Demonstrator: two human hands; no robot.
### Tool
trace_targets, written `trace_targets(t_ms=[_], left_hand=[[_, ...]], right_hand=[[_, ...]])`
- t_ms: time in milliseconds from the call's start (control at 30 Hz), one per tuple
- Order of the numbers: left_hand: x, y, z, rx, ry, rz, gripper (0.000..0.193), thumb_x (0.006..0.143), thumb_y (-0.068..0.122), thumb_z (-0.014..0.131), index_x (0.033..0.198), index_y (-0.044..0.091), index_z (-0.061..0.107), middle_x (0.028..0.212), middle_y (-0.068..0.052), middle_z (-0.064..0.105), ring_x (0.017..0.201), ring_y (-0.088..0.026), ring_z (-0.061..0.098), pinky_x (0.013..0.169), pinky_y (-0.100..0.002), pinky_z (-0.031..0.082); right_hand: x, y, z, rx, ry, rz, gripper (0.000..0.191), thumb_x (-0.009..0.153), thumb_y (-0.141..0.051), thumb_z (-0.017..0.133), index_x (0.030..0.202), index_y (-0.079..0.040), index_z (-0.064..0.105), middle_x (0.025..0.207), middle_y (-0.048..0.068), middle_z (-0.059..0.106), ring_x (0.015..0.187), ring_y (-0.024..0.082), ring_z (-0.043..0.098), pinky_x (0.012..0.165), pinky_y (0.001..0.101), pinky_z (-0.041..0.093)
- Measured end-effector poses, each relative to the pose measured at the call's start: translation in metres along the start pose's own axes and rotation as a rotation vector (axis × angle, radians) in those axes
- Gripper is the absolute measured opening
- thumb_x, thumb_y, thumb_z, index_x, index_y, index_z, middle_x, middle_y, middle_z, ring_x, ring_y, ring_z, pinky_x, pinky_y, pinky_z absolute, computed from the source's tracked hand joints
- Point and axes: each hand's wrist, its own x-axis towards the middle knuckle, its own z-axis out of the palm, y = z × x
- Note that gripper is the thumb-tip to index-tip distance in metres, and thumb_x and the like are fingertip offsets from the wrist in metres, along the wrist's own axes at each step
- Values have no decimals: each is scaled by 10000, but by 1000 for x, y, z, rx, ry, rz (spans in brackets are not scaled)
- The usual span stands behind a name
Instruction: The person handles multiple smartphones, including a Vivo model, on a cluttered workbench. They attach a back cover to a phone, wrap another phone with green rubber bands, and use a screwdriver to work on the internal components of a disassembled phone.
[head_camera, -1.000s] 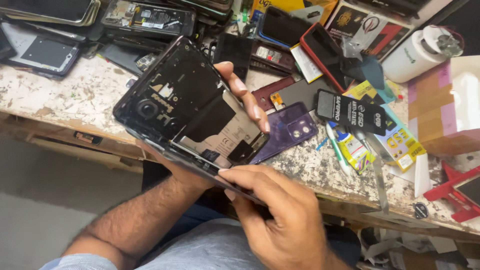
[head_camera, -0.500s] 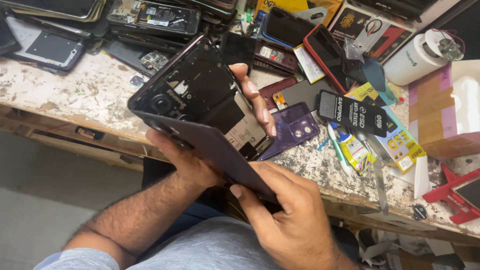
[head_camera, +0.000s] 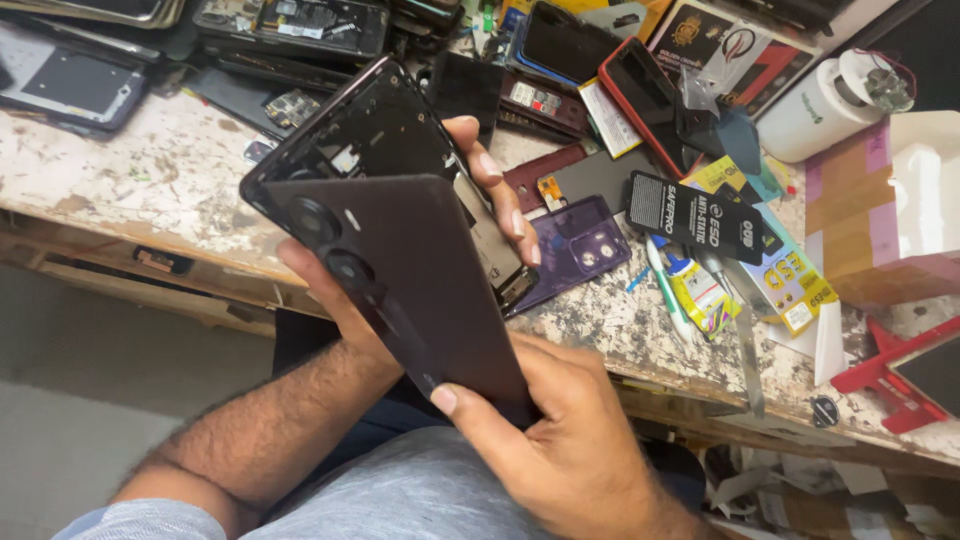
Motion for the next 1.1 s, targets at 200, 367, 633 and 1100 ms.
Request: trace_targets(t_ms=[200, 367, 633, 1100], left_hand=[[3, -12, -5, -45, -62, -11, 1261, 804, 928, 523, 1568, -43, 269, 1287, -128, 473, 1114, -241, 550, 919, -451, 536], [-1, -20, -13, 9, -143, -85, 1223, 861, 910, 504, 1598, -40, 283, 1371, -130, 492, 1240, -176, 539, 1116, -381, 507], [-5, -17, -16, -66, -164, -118, 1173, 909, 860, 527, 1635, -29, 283, 1373, -121, 500, 1275, -162, 528, 1167, -341, 462], [-2, -23, -11, -93, -53, 94, 1087, 951, 789, 599, 1574, -39, 272, 1237, -50, 457, 983, -103, 471, 848, -263, 428]], right_hand=[[1, 6, -2, 277, 31, 160, 309, 934, -4, 720, 1238, 32, 681, 1051, 60, 754, 947, 92, 672, 858, 267, 570], [7, 13, 0, 295, 123, 128, 310, 928, -8, 741, 1228, 32, 677, 1098, 47, 748, 988, 93, 688, 887, 268, 574], [2, 13, 8, 152, 166, 51, 259, 929, 5, 745, 1181, 40, 700, 1018, 59, 767, 913, 90, 709, 813, 244, 584], [4, -17, 43, -506, 264, -435, 425, 855, 56, 726, 1241, 68, 549, 1162, 265, 684, 1054, 382, 766, 912, 417, 628]])
